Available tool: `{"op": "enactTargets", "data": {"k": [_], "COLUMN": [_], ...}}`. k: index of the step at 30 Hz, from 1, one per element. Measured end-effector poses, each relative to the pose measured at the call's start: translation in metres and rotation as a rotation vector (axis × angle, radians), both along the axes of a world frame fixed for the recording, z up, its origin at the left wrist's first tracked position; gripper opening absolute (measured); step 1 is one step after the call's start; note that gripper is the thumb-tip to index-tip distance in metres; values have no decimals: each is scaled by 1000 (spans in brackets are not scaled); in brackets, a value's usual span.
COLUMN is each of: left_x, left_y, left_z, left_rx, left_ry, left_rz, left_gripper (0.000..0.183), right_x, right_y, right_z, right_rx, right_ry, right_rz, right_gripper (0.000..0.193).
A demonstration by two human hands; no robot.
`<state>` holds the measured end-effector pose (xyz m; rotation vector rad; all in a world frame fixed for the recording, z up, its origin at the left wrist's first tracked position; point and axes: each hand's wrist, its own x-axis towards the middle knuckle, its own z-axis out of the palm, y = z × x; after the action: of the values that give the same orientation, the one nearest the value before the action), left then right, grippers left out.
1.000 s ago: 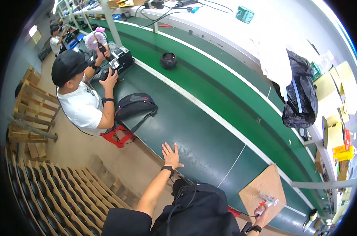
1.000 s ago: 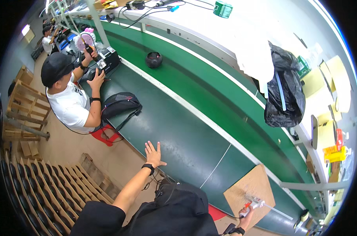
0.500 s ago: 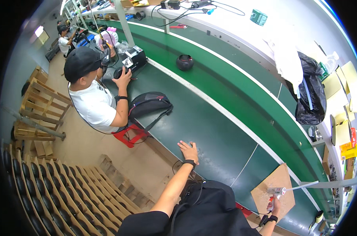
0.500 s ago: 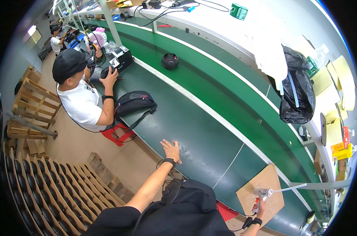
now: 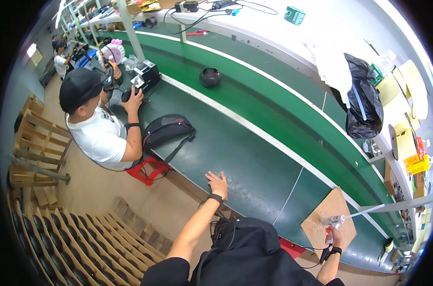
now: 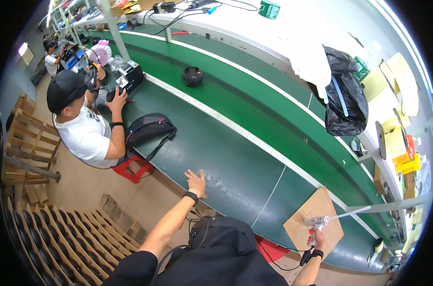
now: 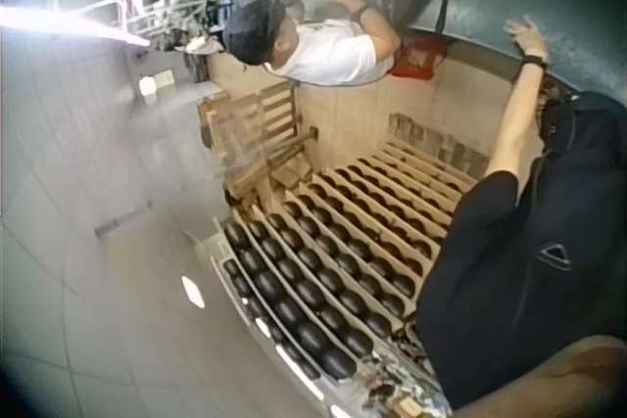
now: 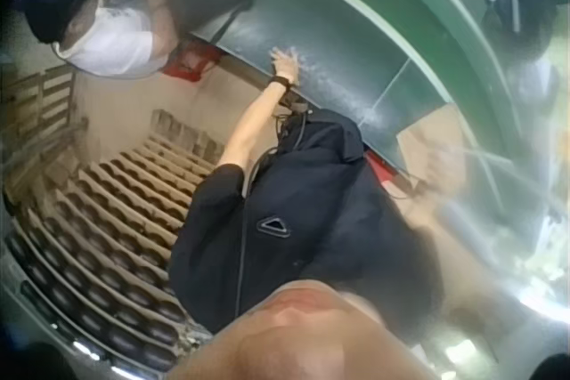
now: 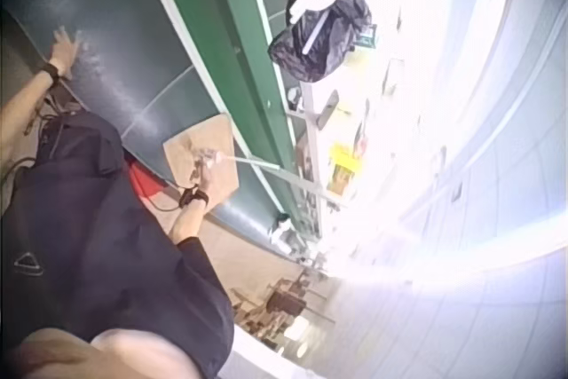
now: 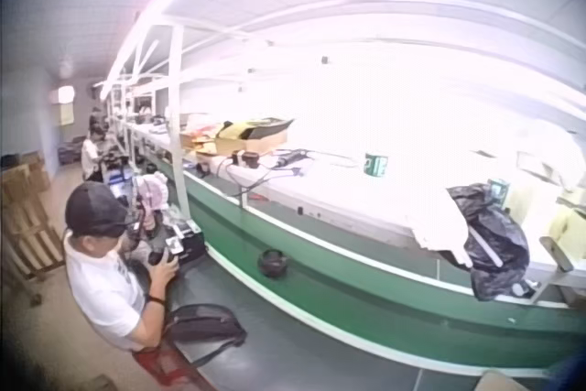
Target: Applying hot glue to wires and assembling a plastic housing unit in a factory setting.
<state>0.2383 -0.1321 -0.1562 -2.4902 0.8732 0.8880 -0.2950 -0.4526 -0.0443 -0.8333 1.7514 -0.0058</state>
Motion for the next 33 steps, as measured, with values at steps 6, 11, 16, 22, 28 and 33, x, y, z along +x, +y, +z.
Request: {"op": "enactTargets", "data": {"k": [6,11,16,22,28,33], "left_x": [104,210,281,366,411,463], "left_y": [-43,-107,-188,-197,-233,-222], "left_z": [22,22,60,31,8,-16], "left_rx": [-264,-706,-898,-918,-1003,-1111], "left_ry": [363,223,-10,-302,-285,-194], "left_rz": [-124,159,416,588,776,905], "left_gripper": [46,48,78,103,115,131], "right_x": [3,8,10,35,24,36], "right_y": [11,11,-1,-9,-3,-4], "right_z": [10,3,0,20,22,6], "right_rx": [-43,-2,-27,87,26,55], "right_ry": [37,-4,179,208,220,183], "right_rz": [-27,-47,4,-18,-100,-77], "right_gripper": [23,21,23,22,18,19]}}
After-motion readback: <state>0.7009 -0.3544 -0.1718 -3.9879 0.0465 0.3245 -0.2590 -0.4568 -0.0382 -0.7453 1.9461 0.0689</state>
